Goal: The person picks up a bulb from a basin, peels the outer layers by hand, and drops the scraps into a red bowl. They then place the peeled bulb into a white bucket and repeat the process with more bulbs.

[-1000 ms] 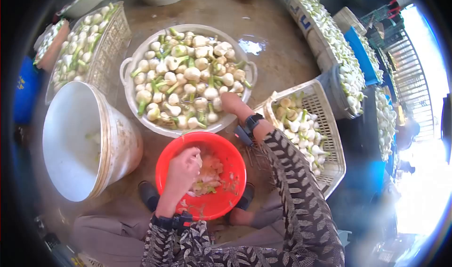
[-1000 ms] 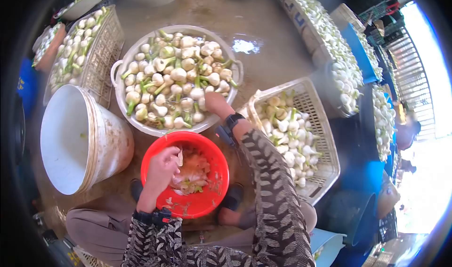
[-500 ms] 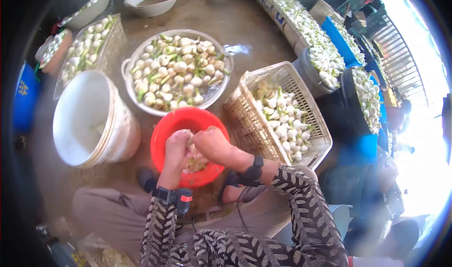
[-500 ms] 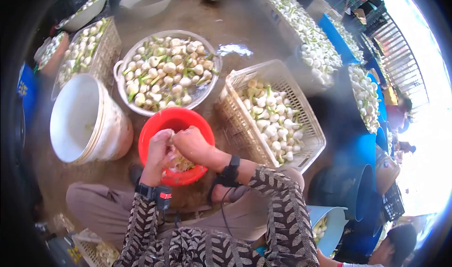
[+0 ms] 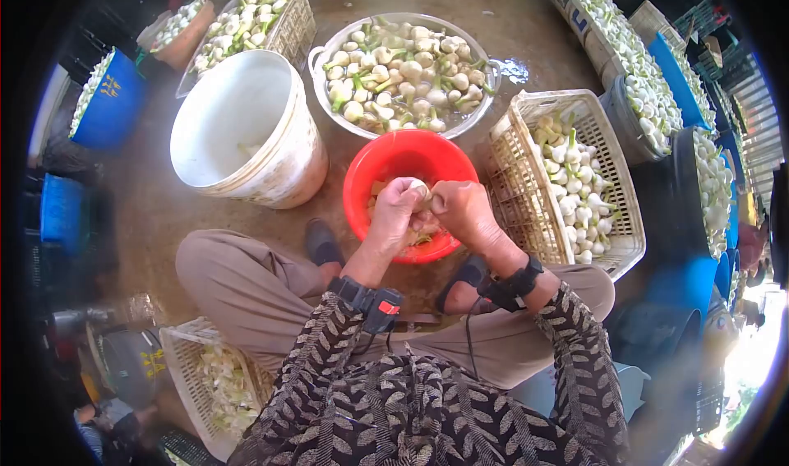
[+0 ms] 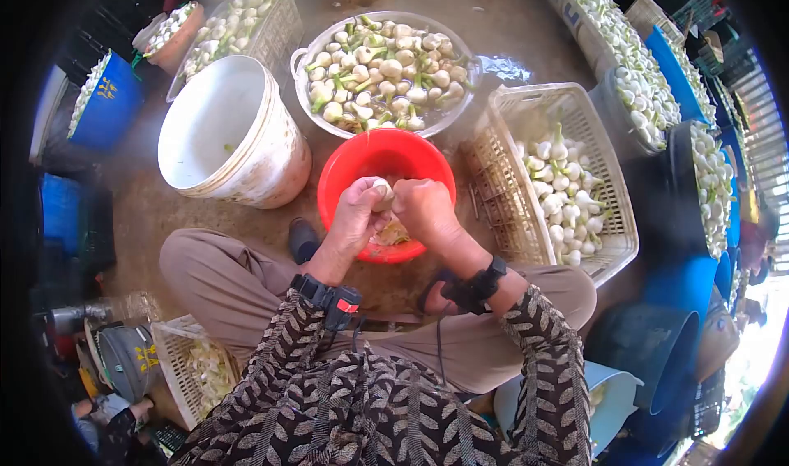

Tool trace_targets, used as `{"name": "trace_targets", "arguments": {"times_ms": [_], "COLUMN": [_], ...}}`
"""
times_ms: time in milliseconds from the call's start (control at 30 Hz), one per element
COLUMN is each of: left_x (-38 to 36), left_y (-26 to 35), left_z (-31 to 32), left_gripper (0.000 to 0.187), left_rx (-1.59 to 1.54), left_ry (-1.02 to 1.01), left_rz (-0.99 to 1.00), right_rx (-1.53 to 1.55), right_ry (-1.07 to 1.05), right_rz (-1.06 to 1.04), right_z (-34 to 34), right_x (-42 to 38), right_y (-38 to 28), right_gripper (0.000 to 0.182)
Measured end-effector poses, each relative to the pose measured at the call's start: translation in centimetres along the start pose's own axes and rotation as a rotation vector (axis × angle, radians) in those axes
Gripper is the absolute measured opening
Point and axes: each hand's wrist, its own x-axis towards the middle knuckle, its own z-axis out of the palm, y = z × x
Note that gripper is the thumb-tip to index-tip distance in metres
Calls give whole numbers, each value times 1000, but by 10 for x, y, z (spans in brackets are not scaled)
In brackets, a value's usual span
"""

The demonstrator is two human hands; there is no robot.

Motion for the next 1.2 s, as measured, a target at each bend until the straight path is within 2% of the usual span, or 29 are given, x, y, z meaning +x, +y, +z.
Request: {"name": "trace_targets", "arguments": {"times_ms": [33,100,133,167,233,267,333,367,400,433,467,500,533,567,600,633,700,733,800,833,900,933,1000,1033,1133,1200], "left_x": [-1,-3,-5,-4,-4,0,9,9,7,6,3,4,6,7,11,12,9,11,16,15,13,15,14,14,13,11], "left_y": [1,5,7,9,12,9,0,3,11,19,22,19,15,14,17,18,29,28,24,21,19,16,14,12,8,6], "left_z": [-2,0,1,1,1,-1,-4,-6,-10,-10,-2,1,3,4,1,-1,2,0,-6,-8,-13,-20,-26,-29,-24,-15], "left_gripper": [23,29,35,35,41,41,44,44,44,43,40,40,39,38,35,35,34,34,37,37,37,36,35,34,34,36], "left_rx": [-39,-105,-180,-174,-336,-334,459,459,478,497,307,308,85,-137,171,170,37,39,-229,-222,-514,-569,-571,-575,-517,-427], "left_ry": [-51,-69,-88,-82,-197,-195,-7,-10,-85,-161,-125,-122,-87,-53,-138,-138,-127,-126,-207,-207,-153,-102,-80,-63,-114,-126], "left_rz": [4,28,59,62,143,141,322,312,252,196,181,182,98,14,45,42,-122,-117,-80,-79,85,10,35,52,83,113], "right_rx": [6,539,719,726,1028,929,915,898,1062,1063,1278,1494,1496,1300,1104,1104,1134,1134,1174,1268,608,612,235,237,918,880], "right_ry": [2,-40,-87,-88,-135,-215,-204,-193,-191,-188,-151,-115,-119,-130,-137,-138,-99,-99,115,146,-113,-117,-143,-145,-70,-102], "right_rz": [-1,306,391,385,428,385,411,429,522,524,525,520,518,457,398,401,474,469,559,540,561,555,221,218,423,453], "right_z": [1,1,4,2,-4,-2,0,-2,4,9,11,13,14,12,11,12,12,13,12,5,5,13,17,18,1,-12], "right_x": [1,3,4,5,2,1,-3,-3,-4,-4,-3,-2,0,2,2,2,2,4,12,15,14,10,5,8,21,23], "right_y": [6,16,22,18,10,13,18,18,21,23,22,22,23,24,24,23,23,23,21,27,54,55,40,38,12,5], "right_gripper": [13,14,16,16,17,18,18,17,16,16,15,14,14,14,14,14,16,16,18,19,20,20,23,23,24,22]}}
